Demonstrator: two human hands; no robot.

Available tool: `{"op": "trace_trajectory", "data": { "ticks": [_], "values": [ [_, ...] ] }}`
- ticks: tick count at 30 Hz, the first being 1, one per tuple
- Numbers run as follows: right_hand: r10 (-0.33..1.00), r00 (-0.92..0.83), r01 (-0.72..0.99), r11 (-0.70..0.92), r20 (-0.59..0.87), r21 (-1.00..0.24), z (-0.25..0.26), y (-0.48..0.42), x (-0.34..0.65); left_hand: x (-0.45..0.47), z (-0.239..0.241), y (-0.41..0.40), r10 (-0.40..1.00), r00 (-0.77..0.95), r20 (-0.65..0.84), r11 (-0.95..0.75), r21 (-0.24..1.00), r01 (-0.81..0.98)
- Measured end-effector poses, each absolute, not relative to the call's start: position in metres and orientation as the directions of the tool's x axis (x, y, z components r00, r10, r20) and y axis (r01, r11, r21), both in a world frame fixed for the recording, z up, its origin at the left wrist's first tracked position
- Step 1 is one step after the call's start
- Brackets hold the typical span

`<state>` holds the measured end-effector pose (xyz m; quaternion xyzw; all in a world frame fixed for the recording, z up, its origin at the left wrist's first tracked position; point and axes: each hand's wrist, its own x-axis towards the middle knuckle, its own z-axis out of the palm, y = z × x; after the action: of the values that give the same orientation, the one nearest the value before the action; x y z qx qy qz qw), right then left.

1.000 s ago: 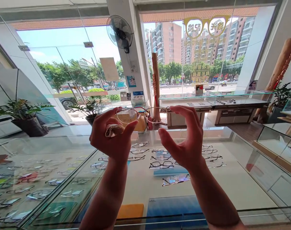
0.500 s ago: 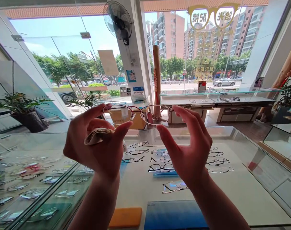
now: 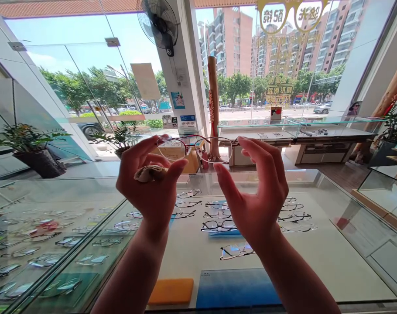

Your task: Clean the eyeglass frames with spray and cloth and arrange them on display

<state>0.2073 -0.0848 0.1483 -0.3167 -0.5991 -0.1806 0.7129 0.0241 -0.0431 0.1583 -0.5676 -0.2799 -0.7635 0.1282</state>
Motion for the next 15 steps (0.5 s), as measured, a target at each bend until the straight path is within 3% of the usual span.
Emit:
{"op": "trace_trajectory", "data": {
  "ticks": [8, 15],
  "values": [
    [0.008, 0.203, 0.674, 0.724, 0.979, -0.145, 0.149, -0.079, 0.206, 0.028, 0.152, -0.029, 0.189, -0.329, 0.925, -0.873, 0.312, 0.374],
    [0.000, 0.210, 0.653, 0.744, 0.978, -0.140, 0.149, -0.081, 0.204, 0.033, 0.150, -0.028, 0.187, -0.337, 0.923, -0.885, 0.307, 0.351]
  ]
}}
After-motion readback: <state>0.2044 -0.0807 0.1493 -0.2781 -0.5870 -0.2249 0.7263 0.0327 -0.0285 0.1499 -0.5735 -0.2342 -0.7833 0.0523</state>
